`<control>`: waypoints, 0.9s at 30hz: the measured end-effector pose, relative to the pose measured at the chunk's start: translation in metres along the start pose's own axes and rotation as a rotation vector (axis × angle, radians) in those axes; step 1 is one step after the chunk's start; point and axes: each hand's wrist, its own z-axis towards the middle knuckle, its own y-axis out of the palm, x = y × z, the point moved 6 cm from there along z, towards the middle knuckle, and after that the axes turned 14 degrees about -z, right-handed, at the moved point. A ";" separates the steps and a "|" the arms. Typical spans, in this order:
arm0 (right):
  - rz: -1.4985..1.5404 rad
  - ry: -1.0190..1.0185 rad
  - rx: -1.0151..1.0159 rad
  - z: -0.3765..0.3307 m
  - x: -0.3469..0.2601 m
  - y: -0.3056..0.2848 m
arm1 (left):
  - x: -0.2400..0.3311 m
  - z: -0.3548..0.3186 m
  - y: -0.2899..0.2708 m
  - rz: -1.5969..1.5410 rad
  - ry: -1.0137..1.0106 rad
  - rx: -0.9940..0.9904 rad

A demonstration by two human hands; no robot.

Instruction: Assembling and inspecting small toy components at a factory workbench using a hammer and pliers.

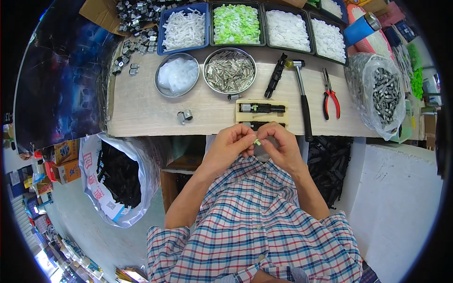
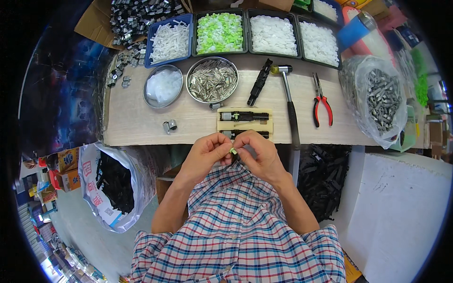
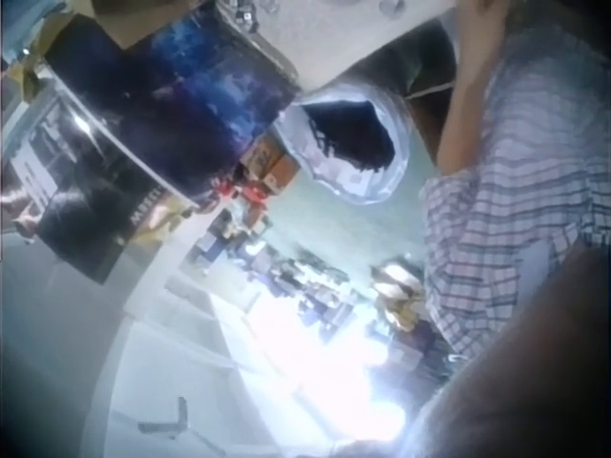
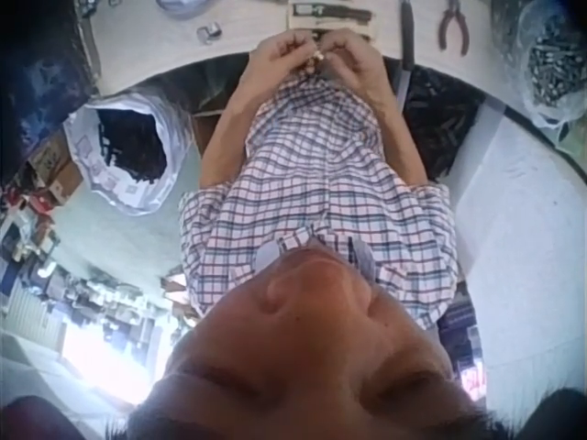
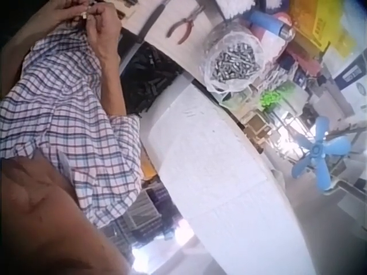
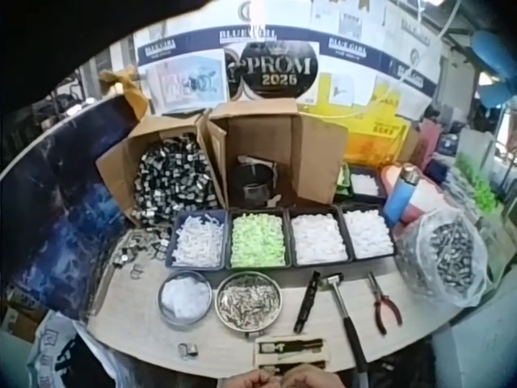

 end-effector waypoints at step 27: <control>-0.792 -0.220 0.283 0.013 0.006 0.007 | 0.007 -0.008 0.021 1.401 1.189 -0.053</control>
